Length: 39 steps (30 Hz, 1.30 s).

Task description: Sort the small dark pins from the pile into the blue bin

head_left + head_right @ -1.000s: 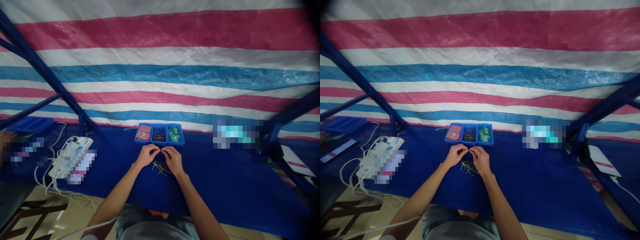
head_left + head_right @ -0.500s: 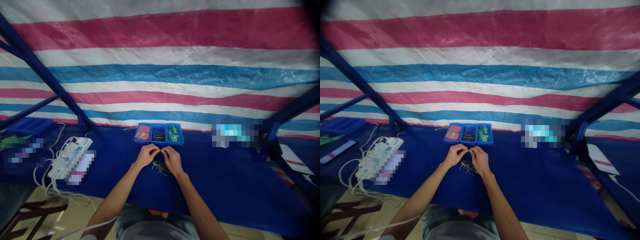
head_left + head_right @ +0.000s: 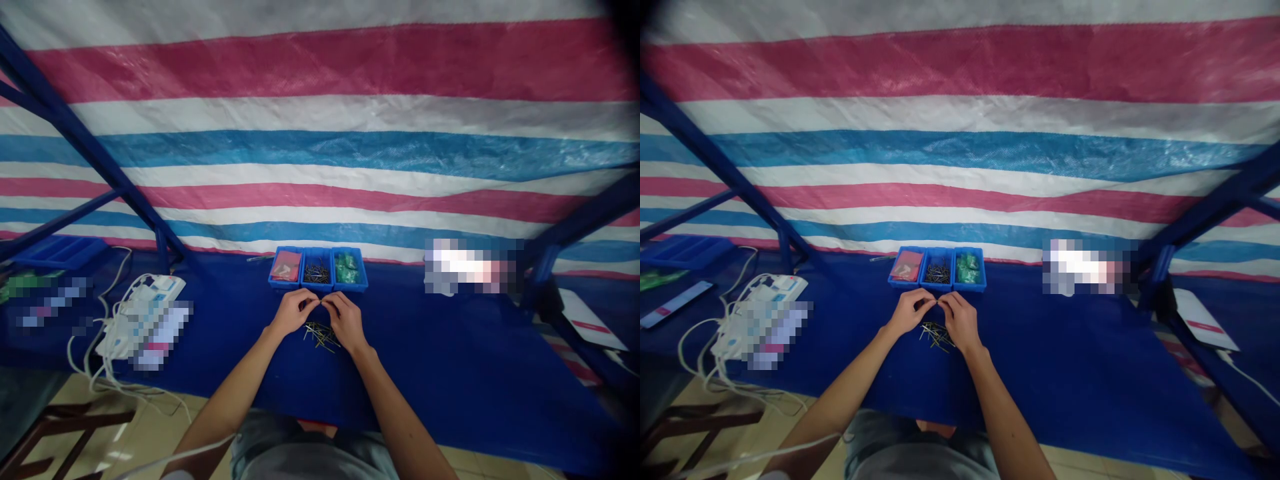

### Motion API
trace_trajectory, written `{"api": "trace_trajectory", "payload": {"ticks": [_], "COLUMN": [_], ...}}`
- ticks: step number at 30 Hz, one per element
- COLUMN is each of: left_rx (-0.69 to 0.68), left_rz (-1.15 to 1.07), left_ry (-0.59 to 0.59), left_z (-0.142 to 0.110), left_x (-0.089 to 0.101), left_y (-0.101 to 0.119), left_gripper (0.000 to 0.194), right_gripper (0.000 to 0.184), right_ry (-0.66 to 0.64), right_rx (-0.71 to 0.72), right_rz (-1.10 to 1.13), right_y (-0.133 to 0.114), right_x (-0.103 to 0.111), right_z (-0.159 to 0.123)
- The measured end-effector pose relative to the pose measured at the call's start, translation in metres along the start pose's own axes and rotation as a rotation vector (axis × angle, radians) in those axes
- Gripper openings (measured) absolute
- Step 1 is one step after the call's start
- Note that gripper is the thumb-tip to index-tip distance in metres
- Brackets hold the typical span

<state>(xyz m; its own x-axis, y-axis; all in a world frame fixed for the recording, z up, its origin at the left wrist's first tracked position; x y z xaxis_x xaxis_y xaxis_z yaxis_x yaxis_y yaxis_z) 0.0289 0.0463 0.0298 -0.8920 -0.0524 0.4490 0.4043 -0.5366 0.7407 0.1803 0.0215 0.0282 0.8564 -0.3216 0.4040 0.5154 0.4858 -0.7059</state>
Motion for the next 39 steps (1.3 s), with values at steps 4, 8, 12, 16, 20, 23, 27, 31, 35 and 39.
{"api": "trace_trajectory", "payload": {"ticks": [4,8,12,16,20,23,27,31,35,39], "left_rx": [-0.008,-0.011,-0.002,0.013,0.009,0.002,-0.003,-0.006,-0.005,-0.003], "left_rz": [-0.004,-0.012,-0.021,-0.036,-0.038,-0.036,-0.031,-0.033,-0.035,-0.044], "left_ry": [0.005,0.015,0.021,0.023,0.013,0.010,0.014,0.015,0.020,0.034], "left_z": [-0.0006,-0.0006,0.0003,0.0008,0.0005,0.0003,0.0004,0.0001,-0.0002,0.0000], "left_x": [-0.0005,-0.0008,0.0004,0.0019,0.0015,0.0010,0.0009,0.0008,0.0002,0.0001], "left_y": [-0.0001,0.0004,-0.0002,-0.0010,0.0006,0.0017,0.0017,0.0016,0.0002,-0.0019], "left_gripper": [0.019,0.019,0.020,0.020,0.021,0.021,0.022,0.022,0.021,0.019], "right_gripper": [0.026,0.028,0.022,0.021,0.023,0.022,0.021,0.022,0.023,0.026], "right_ry": [-0.015,-0.057,-0.044,-0.015,-0.009,-0.007,-0.013,-0.011,-0.017,-0.033], "right_rx": [0.005,0.000,-0.009,0.007,0.019,0.021,0.016,0.023,0.018,0.012], "right_rz": [-0.025,-0.094,-0.091,-0.012,0.030,0.033,0.019,0.003,-0.029,-0.065], "right_y": [-0.0008,0.0019,0.0036,0.0022,0.0010,0.0005,0.0005,0.0010,0.0027,0.0030], "right_x": [-0.0008,-0.0034,-0.0029,-0.0031,-0.0033,-0.0023,-0.0020,-0.0023,-0.0030,-0.0033], "right_z": [-0.0003,-0.0023,-0.0034,-0.0030,-0.0021,-0.0016,-0.0016,-0.0021,-0.0028,-0.0031]}}
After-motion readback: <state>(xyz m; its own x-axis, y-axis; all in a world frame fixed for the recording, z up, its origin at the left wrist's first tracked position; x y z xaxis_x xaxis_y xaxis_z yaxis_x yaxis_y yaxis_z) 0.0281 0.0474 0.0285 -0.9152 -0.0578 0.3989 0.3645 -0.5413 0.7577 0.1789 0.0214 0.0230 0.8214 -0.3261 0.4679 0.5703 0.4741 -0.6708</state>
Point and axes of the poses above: each hand's wrist, its own z-axis towards the middle knuckle, its own x-axis out of the back of the hand, y = z × x, the point moved 6 cm from there along z, towards the middle knuckle, and after that the axes turned 10 degrees about y, right-handed, at the moved point
